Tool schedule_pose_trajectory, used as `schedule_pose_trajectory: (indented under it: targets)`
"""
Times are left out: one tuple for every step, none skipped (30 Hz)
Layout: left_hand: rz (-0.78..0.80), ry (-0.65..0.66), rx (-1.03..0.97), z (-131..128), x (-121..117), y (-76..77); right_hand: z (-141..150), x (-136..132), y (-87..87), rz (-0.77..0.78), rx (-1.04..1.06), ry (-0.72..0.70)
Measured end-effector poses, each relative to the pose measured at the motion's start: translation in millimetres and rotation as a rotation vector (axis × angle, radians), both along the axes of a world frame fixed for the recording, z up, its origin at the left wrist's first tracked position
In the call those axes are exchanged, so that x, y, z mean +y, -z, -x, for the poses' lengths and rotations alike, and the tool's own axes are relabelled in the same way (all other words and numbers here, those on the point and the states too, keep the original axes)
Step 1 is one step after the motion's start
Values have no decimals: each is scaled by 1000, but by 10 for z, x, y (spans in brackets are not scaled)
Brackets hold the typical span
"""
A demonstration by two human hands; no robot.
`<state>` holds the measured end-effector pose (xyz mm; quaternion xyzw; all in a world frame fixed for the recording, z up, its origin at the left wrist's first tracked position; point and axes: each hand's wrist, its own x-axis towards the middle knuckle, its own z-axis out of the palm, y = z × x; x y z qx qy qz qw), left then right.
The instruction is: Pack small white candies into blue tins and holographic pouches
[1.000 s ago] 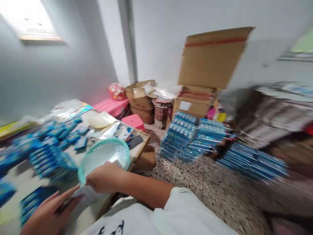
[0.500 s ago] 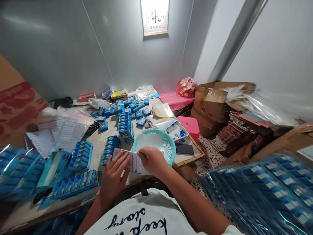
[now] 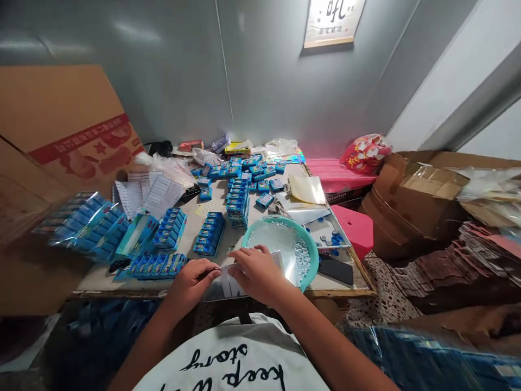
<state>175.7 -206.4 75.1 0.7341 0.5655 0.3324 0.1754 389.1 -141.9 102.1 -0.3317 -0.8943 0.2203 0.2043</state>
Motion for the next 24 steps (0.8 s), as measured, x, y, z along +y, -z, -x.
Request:
schedule_pose_trajectory:
  targets:
    - [2,-5,3,-3,-18,4,39,-9,8,-14,-17,-18]
    - [-9,-19,7,-5,-35,12,78,-17,19,-23,-34,-33]
    - [-36,-41,11,-6,-53,24,115,-22,32,-27,-47,-39]
    - [-81,-63,23,-4,-70,40,151,-24,47,-25,-50,-32]
    - [-142,-84,47,-1,-87,59,183,-24,61,-18,-41,-17]
    - [-216,-101,86,4,-103,79,213,-22,75,-6,-24,0]
    - [-296,-114,139,9,-118,100,240,-20,89,11,1,11]
    - [-373,-125,198,14,-131,121,266,-18,101,30,27,16]
    - [-443,-133,254,19,-143,141,291,-16,113,52,53,18]
    - [-503,-146,296,25,-153,161,316,-14,123,73,75,20]
    - [-547,-160,322,31,-163,182,340,-14,131,95,94,24]
    - [-575,-171,335,40,-172,204,364,-15,140,118,108,27]
    - [-588,-175,343,53,-183,227,387,-17,148,136,117,29]
    - [-589,-174,350,69,-196,252,409,-19,157,151,123,26]
    - [-582,-172,360,89,-213,278,430,-22,169,161,129,22]
    - [-573,-172,372,112,-233,304,451,-25,185,168,133,13]
    - [-562,-174,387,138,-257,331,471,-27,205,174,138,2]
    - [-552,-181,402,166,-284,358,492,-27,230,180,149,-6]
    - [-541,-193,415,194,-313,382,513,-27,259,189,163,-12]
    - [-531,-204,427,221,-343,405,536,-27,292,201,181,-17]
    - [-526,-210,439,248,-373,425,560,-25,328,215,201,-19]
    - [-524,-210,450,272,-403,442,585,-24,364,230,222,-18]
    - [-527,-208,461,295,-431,458,612,-22,400,241,245,-7]
    - [-537,-208,469,314,-457,473,640,-20,436,250,265,2]
